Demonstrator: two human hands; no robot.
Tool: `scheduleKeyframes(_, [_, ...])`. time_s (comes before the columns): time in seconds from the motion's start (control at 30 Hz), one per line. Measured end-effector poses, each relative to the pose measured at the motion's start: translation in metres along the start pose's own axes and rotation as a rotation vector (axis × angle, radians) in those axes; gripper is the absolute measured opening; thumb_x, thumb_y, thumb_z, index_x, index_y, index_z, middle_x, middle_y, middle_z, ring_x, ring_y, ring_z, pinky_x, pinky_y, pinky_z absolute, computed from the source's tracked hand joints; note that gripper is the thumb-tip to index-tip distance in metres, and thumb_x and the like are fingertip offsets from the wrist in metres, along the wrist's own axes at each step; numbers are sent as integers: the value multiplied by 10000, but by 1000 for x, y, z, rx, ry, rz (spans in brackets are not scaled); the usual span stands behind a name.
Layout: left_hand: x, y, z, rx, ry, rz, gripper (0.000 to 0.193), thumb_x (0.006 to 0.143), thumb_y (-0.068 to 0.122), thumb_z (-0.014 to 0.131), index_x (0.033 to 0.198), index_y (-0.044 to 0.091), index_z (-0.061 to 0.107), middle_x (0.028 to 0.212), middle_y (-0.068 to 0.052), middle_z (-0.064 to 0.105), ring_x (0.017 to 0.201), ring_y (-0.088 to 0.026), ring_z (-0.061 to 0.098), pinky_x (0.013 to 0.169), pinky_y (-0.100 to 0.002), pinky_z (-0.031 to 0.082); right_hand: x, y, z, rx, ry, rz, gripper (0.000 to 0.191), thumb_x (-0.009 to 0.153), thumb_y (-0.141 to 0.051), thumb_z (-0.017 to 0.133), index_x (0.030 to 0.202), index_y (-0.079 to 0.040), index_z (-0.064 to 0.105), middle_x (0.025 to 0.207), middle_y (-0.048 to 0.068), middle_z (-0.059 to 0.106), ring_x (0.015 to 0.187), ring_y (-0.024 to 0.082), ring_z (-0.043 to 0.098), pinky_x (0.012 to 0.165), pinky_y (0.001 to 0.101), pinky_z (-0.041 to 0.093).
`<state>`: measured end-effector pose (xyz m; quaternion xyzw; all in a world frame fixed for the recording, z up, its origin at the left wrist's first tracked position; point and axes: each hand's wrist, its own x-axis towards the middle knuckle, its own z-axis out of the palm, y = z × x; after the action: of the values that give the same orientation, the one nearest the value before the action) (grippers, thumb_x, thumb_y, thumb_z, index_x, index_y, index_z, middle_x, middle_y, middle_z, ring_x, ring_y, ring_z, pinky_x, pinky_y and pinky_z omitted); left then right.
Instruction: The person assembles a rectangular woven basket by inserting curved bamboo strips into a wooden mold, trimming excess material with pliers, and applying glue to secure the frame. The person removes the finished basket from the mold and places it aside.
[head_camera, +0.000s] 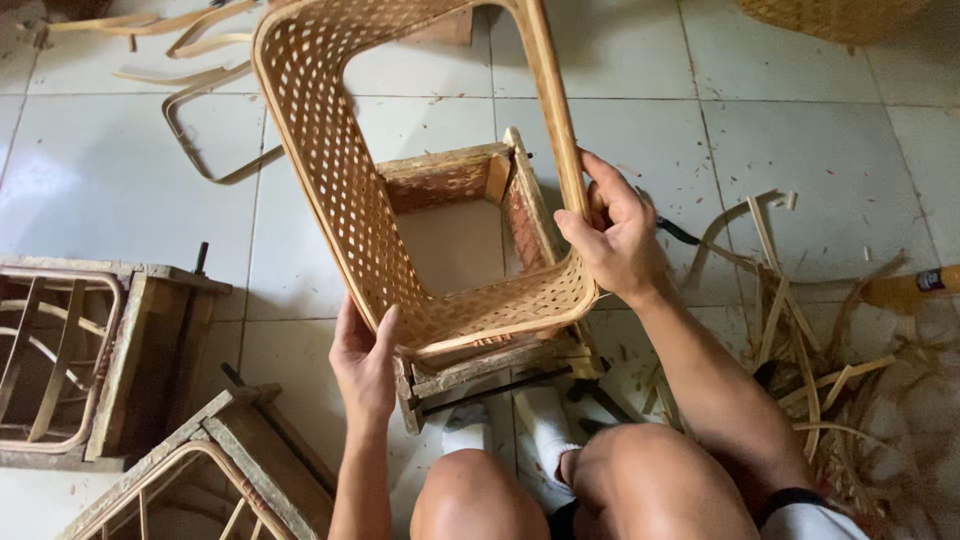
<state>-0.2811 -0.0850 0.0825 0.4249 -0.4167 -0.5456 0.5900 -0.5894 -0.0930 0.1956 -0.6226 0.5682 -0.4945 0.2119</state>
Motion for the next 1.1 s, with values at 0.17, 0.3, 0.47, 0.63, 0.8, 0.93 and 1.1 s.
scheduleKeyframes(0.17, [15,-9,13,151,148,98,549,982,-10,651,1502,-36,478,1265,-138,722,1083,-155,714,898,-260,609,-3,9,7,-75,72,-146,599,946,-51,686,1510,39,503,769,-41,544,615,32,481,545,228,413])
scheduleKeyframes(0.3, [38,-2,22,297,220,102,587,993,26,654,1550,10,470,1041,-159,738,710,-161,625,552,-271,497,-15,16,13,-55,182,-210,553,930,-51,687,1452,54,536,709,-32,564,523,20,489,407,192,418])
scheduleKeyframes(0.47, [66,6,32,1101,334,961,568,1126,103,557,1645,107,326,1262,-196,667,1110,-297,728,915,-344,643,-41,6,10,-152,247,-322,576,918,-31,710,1452,65,517,642,-43,523,512,41,470,436,226,387])
scheduleKeyframes(0.63, [68,-5,42,861,179,682,537,1096,35,592,1598,92,412,1202,-170,736,952,-281,762,754,-379,640,-54,-6,0,-130,232,-278,607,937,-15,692,1493,78,466,669,-48,524,520,47,467,444,231,389])
scheduleKeyframes(0.8, [63,-8,46,923,132,586,559,1076,11,578,1595,92,387,1143,-191,723,856,-299,731,661,-402,593,-60,-6,1,-100,243,-304,576,943,-12,712,1465,62,482,685,-46,545,507,23,485,414,200,385])
scheduleKeyframes(0.93, [55,-5,47,922,74,614,632,1031,-48,540,1627,94,384,1209,-172,702,915,-286,727,723,-376,612,-64,-4,2,-53,241,-256,575,960,-32,714,1479,53,483,706,-42,554,536,44,499,442,216,395])
scheduleKeyframes(1.1, [58,-13,45,760,126,559,526,1054,-78,555,1555,69,486,1260,-138,724,763,-154,686,578,-303,557,-59,6,-5,55,97,-154,510,979,-68,666,1434,82,493,671,2,641,463,38,563,412,201,476])
